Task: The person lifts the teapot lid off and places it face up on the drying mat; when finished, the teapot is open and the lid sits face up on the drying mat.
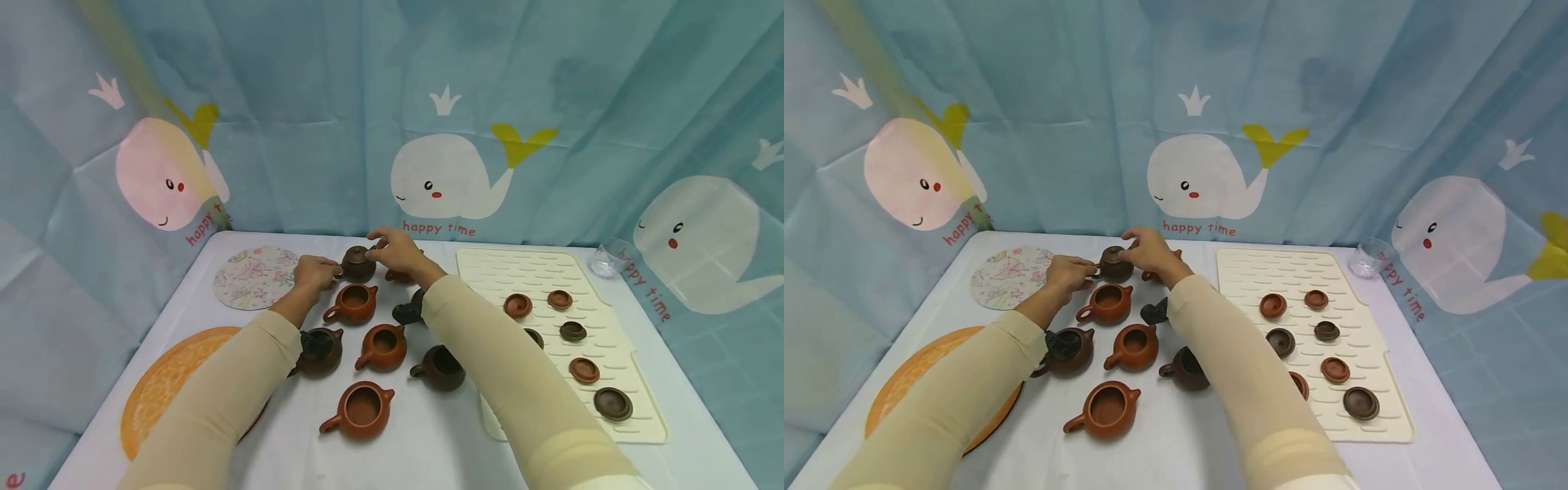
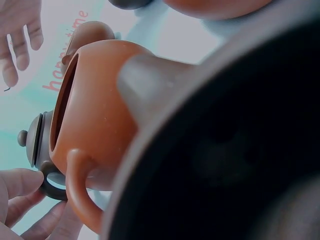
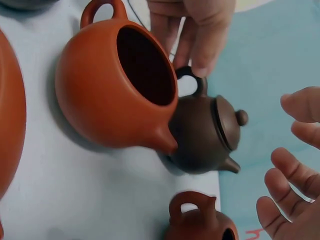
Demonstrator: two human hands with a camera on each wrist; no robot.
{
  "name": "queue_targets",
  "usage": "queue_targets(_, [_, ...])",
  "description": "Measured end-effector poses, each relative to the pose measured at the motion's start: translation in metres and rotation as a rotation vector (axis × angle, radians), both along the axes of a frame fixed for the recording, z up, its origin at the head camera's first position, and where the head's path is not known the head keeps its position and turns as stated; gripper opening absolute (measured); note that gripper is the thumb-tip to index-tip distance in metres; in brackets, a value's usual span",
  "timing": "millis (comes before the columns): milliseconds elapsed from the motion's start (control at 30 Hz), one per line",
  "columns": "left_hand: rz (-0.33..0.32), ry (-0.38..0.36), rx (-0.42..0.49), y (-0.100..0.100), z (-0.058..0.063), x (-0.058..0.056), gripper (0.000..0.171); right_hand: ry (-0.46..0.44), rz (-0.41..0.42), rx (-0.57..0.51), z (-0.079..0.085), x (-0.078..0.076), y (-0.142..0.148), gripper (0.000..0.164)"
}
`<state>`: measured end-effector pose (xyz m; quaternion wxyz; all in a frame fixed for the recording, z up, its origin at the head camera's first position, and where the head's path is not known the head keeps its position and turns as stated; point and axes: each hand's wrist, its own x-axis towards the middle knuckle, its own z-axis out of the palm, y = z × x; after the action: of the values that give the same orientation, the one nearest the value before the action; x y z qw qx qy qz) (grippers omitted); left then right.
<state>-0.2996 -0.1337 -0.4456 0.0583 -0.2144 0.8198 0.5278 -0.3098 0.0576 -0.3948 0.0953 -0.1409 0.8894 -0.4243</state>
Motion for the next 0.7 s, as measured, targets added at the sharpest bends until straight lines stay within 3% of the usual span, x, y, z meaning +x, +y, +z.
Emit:
queue_targets(400, [-0.016,0.021,0.007,0.0,0.0,0.001,0.019,0.008,-0.01,0.069,-0.009,-0.01,-0.015,0.04])
queue_targets(700, [0.005,0.014,0.022,0.0,-0.003,-0.002,0.017,0.026,0.043,0.15,-0.026,-0.021,-0.027,0.049])
